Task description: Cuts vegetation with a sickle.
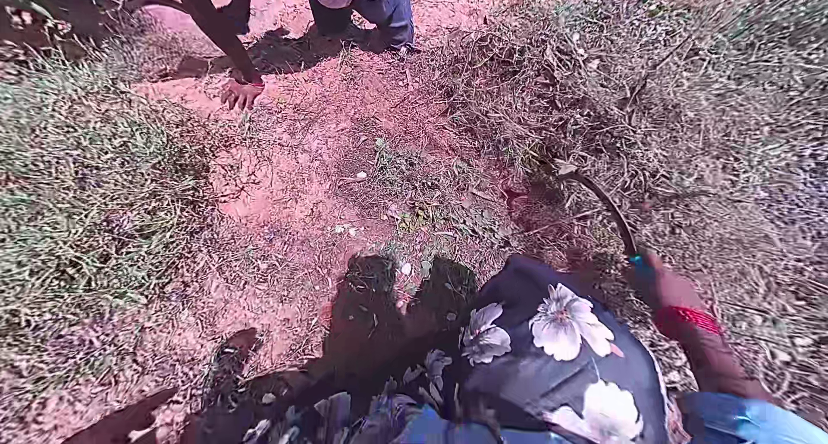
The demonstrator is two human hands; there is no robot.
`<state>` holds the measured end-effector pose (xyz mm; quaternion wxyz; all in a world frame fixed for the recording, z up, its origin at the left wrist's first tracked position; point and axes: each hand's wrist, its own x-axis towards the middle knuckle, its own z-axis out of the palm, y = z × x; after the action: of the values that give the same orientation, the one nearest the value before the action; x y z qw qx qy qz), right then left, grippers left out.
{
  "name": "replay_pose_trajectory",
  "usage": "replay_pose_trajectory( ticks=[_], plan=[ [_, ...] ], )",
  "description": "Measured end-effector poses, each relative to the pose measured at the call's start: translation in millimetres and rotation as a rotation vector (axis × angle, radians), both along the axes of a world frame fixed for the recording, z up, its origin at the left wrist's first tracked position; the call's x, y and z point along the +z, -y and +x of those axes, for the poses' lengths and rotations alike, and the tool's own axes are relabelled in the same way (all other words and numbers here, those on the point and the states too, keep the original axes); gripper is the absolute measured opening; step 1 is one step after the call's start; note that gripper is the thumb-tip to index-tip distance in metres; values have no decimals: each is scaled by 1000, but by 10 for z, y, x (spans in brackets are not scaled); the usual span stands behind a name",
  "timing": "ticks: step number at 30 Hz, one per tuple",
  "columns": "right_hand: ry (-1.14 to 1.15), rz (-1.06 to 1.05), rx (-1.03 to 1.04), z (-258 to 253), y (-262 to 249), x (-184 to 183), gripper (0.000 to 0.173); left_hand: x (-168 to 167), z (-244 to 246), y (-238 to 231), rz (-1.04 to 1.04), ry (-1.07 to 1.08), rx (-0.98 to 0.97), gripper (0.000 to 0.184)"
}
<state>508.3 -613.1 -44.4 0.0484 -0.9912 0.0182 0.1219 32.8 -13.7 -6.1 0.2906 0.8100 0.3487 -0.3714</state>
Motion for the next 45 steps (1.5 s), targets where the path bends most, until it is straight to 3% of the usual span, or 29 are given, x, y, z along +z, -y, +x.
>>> replay_pose_trajectory(
  ticks=[2,5,8,10,12,15,17,20,22,25,26,27,30,32,34,37,39,42,45],
  plan=[
    [106,268,36,-154,-421,123,64,71,239,167,-47,-58,-143,53],
    [56,691,22,-271,-1113,522,71,262,811,490,-114,-119,-335,50],
    [-65,861,100,-357,-1741,972,72,507,1523,870,-162,157,-423,51],
    [-136,857,233,-449,-2138,1216,85,561,1936,1140,-300,523,-228,52],
    [-204,817,373,-579,-2530,1366,93,579,2279,1441,-498,809,98,51],
    [-300,768,511,-926,-3097,1400,93,678,2577,1764,-765,1060,619,52],
    [-336,805,658,-1111,-3341,1219,95,699,2639,1820,-783,1170,833,53],
    [-444,1017,895,-1291,-3484,862,104,479,2648,1735,-602,1247,978,40],
    [-524,1118,988,-1337,-3509,615,104,262,2645,1711,-442,1181,1096,31],
    [-856,900,1016,-1214,-3497,565,98,-184,2567,1655,-365,1068,1118,24],
    [-931,838,1062,-1147,-3496,609,89,-317,2529,1623,-391,1074,1124,22],
    [-944,782,1161,-1069,-3499,607,73,-437,2502,1575,-411,1099,1125,22],
    [-794,659,1488,-801,-3527,289,63,-681,2508,1359,-521,1174,1190,21],
    [-794,655,1505,-623,-3498,108,56,-724,2543,1133,-538,1092,1175,25],
    [-956,513,1434,-472,-3510,98,57,-750,2663,933,-391,985,1080,28],
    [-991,493,1280,-595,-3500,-91,55,-684,3083,641,-51,790,686,47],
    [-1053,529,1253,-690,-3477,-139,52,-665,3525,448,67,717,434,50],
    [-1158,519,1322,-651,-3522,-258,53,-790,4168,269,54,590,211,50],
    [-1180,451,1286,-575,-3594,-357,57,-1050,4209,356,52,391,144,53]
  ],
)
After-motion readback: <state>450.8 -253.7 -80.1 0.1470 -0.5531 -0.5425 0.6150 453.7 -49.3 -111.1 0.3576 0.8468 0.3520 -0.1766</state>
